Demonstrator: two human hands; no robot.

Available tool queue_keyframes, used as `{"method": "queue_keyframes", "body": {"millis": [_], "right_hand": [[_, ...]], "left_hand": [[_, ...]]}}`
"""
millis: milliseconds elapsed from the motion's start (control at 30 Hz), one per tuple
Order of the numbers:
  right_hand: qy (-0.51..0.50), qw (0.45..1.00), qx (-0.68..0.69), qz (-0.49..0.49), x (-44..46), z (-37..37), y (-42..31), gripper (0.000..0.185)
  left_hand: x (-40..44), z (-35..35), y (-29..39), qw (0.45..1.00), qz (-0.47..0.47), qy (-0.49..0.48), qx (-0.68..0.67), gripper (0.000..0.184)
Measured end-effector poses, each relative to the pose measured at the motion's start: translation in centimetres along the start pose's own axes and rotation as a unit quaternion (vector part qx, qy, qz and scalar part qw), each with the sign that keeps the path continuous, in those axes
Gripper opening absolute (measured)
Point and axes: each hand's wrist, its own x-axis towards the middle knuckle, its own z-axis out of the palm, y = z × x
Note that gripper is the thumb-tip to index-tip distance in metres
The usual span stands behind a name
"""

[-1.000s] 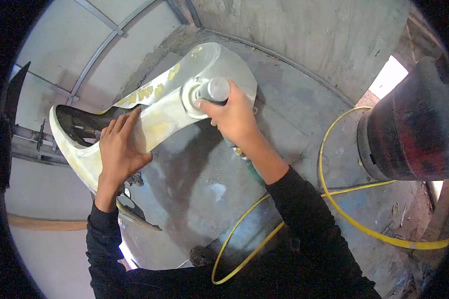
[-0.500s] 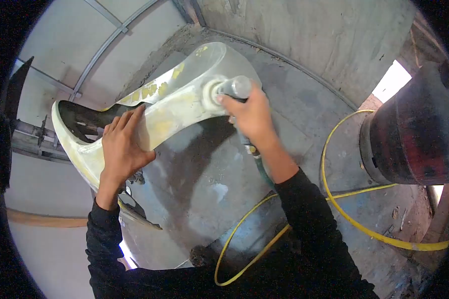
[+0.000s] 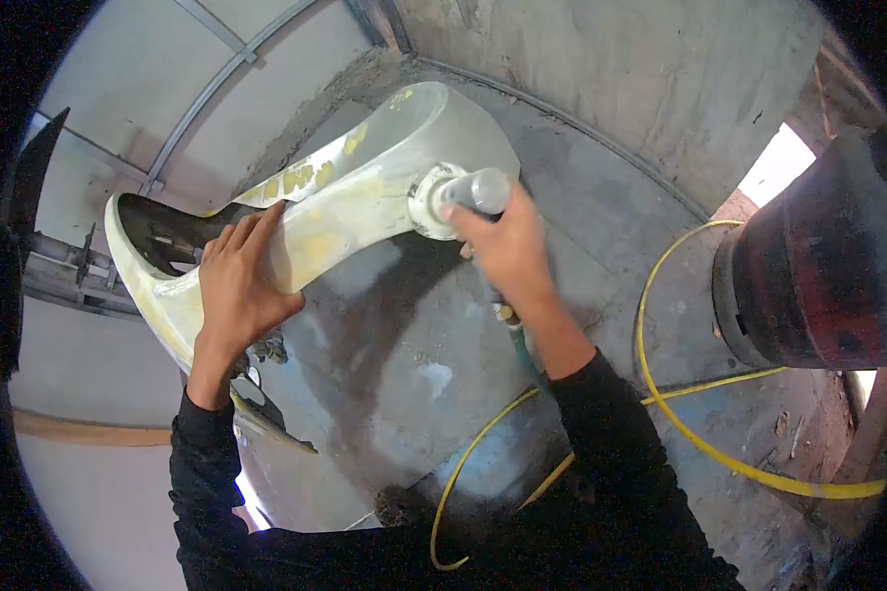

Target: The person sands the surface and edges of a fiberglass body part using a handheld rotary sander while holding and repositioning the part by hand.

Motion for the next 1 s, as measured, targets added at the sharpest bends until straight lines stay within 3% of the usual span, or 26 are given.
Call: {"method": "queue_keyframes", "body": {"millis": [100,267,367,467,567,667,767,1000], "right_hand": [[0.012,0.999,-0.003,0.038,1.7,-1.1,-0.4,0.032],[-0.028,1.0,-0.009,-0.006,1.7,0.8,-0.1,0.039],[-0.055,0.997,-0.041,-0.029,0.4,3.1,-2.3,0.032],[-0.059,0.986,-0.07,-0.14,-1.0,4.4,-1.8,0.037],[-0.088,0.989,-0.06,-0.099,-2.3,4.0,-2.0,0.048],[-0.03,0.993,-0.063,-0.093,-0.5,1.9,0.4,0.044],[-0.006,1.0,-0.014,0.026,1.4,-0.6,0.3,0.042],[-0.045,0.998,-0.039,-0.009,0.0,1.8,-1.4,0.045]], "left_hand": [[0.1,-0.2,0.1,1.0,0.001,-0.004,-0.003,0.097],[0.3,0.3,0.4,1.0,0.005,0.004,-0.008,0.097],[0.3,0.1,0.8,1.0,-0.001,-0.007,0.007,0.097],[0.4,0.0,0.5,1.0,0.0,0.003,0.0,0.096],[0.3,0.0,0.2,1.0,0.002,0.001,-0.001,0.096],[0.2,-0.2,0.2,1.0,0.004,0.005,0.0,0.096],[-0.1,-0.2,-0.1,1.0,0.011,0.003,0.0,0.095],[0.1,-0.3,0.4,1.0,0.006,-0.003,0.002,0.096]]}}
